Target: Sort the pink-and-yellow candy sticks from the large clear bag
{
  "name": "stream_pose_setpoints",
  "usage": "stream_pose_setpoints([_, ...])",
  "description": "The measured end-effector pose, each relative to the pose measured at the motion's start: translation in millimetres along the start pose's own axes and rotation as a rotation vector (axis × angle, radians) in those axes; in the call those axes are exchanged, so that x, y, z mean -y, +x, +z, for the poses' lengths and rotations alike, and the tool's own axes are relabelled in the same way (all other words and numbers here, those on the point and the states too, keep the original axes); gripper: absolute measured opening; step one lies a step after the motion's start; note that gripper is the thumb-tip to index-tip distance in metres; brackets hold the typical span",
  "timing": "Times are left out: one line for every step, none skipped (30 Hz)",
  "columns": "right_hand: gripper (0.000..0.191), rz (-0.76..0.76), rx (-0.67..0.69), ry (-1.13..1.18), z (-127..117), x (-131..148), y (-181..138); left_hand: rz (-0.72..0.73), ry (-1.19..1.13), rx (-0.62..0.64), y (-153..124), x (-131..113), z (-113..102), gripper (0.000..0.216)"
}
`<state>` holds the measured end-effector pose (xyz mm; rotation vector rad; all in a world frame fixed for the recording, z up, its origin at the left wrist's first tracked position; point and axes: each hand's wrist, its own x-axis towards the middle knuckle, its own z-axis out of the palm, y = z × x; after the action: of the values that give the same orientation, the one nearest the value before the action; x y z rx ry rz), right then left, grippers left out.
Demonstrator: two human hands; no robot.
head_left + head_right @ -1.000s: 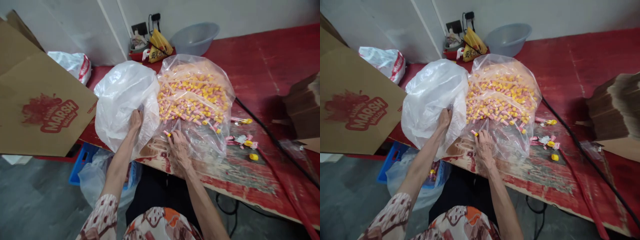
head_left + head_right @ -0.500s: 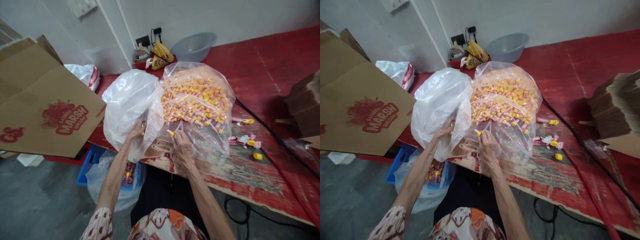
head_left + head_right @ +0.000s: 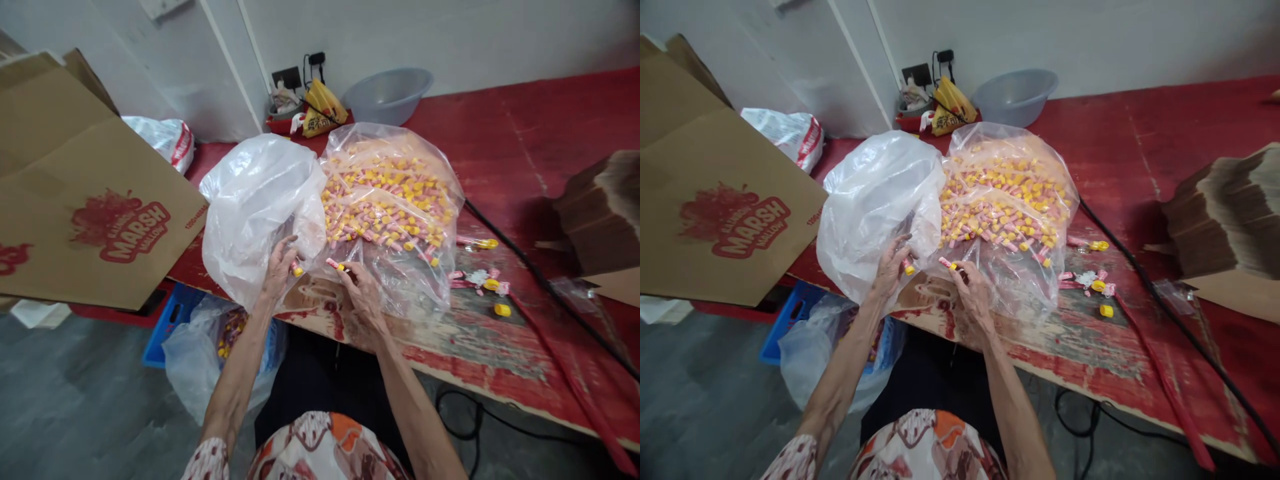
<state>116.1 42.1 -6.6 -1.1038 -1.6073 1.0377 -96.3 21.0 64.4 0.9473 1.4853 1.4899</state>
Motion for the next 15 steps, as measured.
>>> stream_pose_setpoints([0.056,0.019,0.046,0.035,-1,3,0,-0.041,0.017,0.038,-3,4,5,0.059])
stream_pose_setpoints([0.056,0.029,0.089,0.060,-3,6,0,-0.078,0.043,0.080,-7,7,9,0.061])
stream_pose_setpoints([0.055,0.030,0.124,0.074,-4,8,1,-0.106,0.077,0.120,-10,11,13,0.062])
stream_pose_setpoints([0.053,0.024,0.147,0.080,-5,9,1,-0.124,0.112,0.152,-12,13,15,0.063])
stream_pose_setpoints([0.050,0.014,0.160,0.081,-6,9,1,-0.132,0.144,0.174,-15,15,17,0.063])
stream_pose_setpoints([0.046,0.003,0.169,0.081,-7,9,1,-0.132,0.170,0.186,-16,16,17,0.063])
stream_pose_setpoints([0.043,-0.008,0.182,0.084,-8,9,1,-0.131,0.190,0.189,-18,16,16,0.063])
stream_pose_setpoints([0.038,-0.017,0.199,0.089,-9,9,1,-0.127,0.206,0.188,-19,16,15,0.062])
stream_pose_setpoints([0.034,-0.024,0.219,0.096,-10,8,1,-0.120,0.226,0.187,-20,16,12,0.062])
stream_pose_setpoints([0.031,-0.031,0.236,0.101,-11,6,1,-0.108,0.250,0.185,-20,17,10,0.060])
stream_pose_setpoints([0.029,-0.036,0.246,0.098,-11,4,1,-0.092,0.276,0.181,-20,19,7,0.058])
stream_pose_setpoints([0.027,-0.039,0.243,0.084,-10,2,1,-0.070,0.307,0.175,-20,21,4,0.055])
stream_pose_setpoints([0.026,-0.043,0.229,0.059,-9,-1,1,-0.043,0.350,0.164,-19,24,1,0.051])
stream_pose_setpoints([0.025,-0.050,0.208,0.022,-8,-4,2,-0.012,0.408,0.149,-18,27,-1,0.045])
stream_pose_setpoints([0.025,-0.058,0.185,-0.027,-6,-7,1,0.019,0.479,0.135,-17,31,-2,0.039])
